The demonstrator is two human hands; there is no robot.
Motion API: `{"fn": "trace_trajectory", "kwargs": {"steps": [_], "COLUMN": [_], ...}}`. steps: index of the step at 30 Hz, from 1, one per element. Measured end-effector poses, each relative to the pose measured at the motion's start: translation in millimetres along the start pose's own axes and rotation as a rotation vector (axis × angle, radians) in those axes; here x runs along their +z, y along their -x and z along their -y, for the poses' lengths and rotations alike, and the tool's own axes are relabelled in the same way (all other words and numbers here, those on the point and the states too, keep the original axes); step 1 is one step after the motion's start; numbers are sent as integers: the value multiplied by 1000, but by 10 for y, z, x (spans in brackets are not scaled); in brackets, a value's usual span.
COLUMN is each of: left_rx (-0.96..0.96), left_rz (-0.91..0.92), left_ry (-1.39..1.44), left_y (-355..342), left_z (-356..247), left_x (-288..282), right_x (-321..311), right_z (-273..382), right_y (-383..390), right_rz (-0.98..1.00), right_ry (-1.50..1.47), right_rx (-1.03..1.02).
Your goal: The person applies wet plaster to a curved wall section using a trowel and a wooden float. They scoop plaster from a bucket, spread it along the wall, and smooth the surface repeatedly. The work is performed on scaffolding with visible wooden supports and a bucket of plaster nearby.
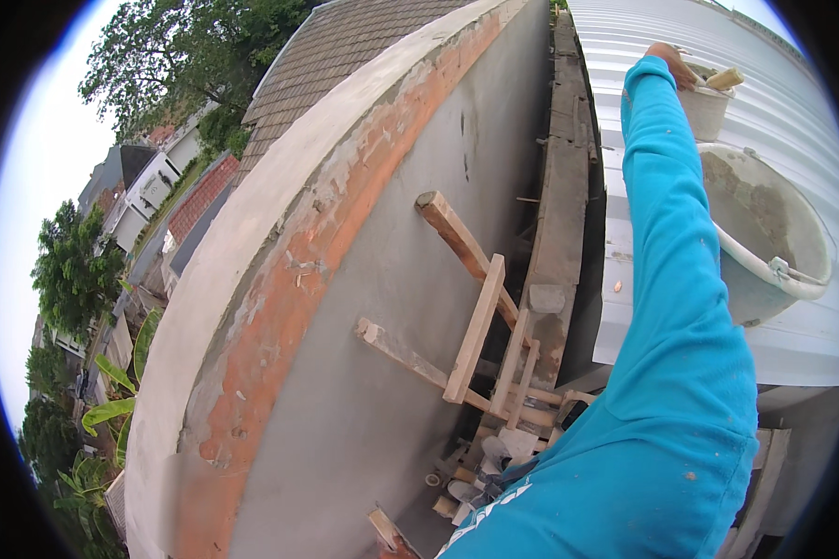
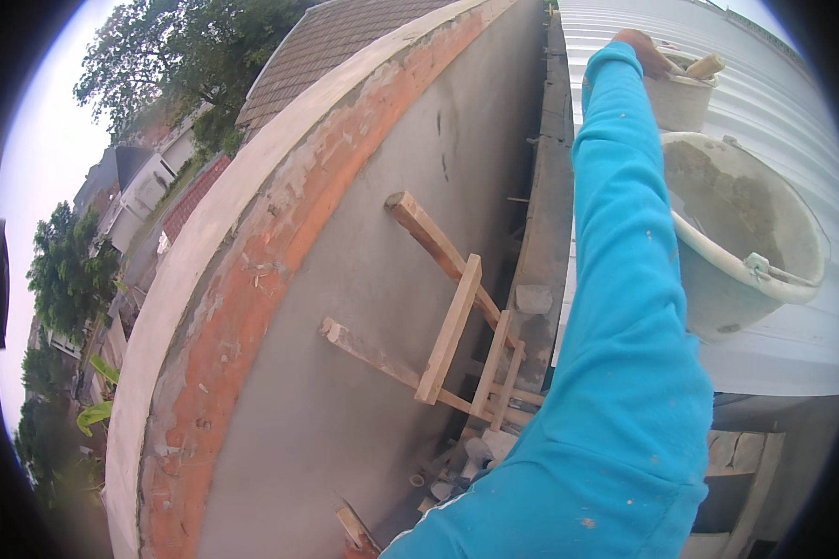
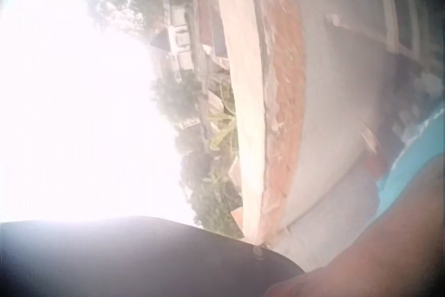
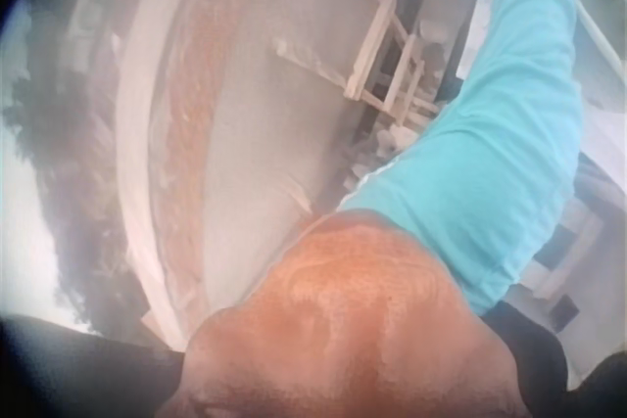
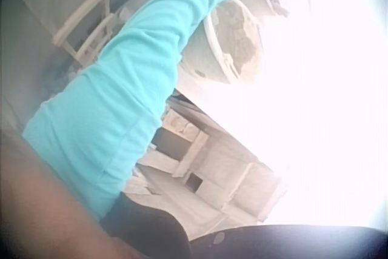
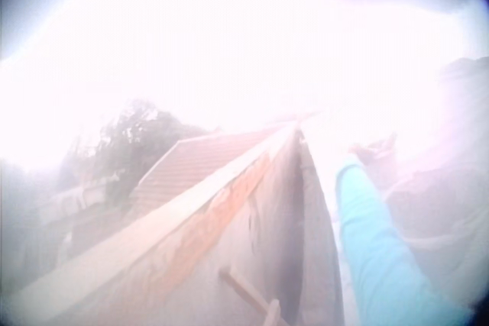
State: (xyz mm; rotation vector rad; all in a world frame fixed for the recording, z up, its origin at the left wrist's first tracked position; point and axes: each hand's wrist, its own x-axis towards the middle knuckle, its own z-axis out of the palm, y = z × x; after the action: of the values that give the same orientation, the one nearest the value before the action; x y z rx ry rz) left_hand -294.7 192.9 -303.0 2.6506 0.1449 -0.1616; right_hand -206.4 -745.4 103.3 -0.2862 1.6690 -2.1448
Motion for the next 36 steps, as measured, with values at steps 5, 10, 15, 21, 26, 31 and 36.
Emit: {"fn": "trace_trajectory", "kwargs": {"steps": [5,10,15,21,26,31,36], "left_rx": [-39,-62,-67,-83,-114,-181,-259], "left_rz": [45,71,88,103,120,154,166], "left_ry": [-30,-43,-56,-60,-60,-66,-81], "left_y": [-60,-128,-192,-181,-140,59,217], "left_z": [-23,11,18,87,277,593,802], "left_x": [72,103,102,92,66,102,43], "right_x": [51,92,134,305,588,592,246], "right_z": [-41,-34,34,96,202,348,407], "right_y": [-167,-283,-399,-486,-632,-771,-349], "right_rz": [8,34,67,165,359,650,669], "right_ry": [5,4,8,29,54,573,68], "right_rx": [-29,-45,-56,-89,-191,-717,-128]}}
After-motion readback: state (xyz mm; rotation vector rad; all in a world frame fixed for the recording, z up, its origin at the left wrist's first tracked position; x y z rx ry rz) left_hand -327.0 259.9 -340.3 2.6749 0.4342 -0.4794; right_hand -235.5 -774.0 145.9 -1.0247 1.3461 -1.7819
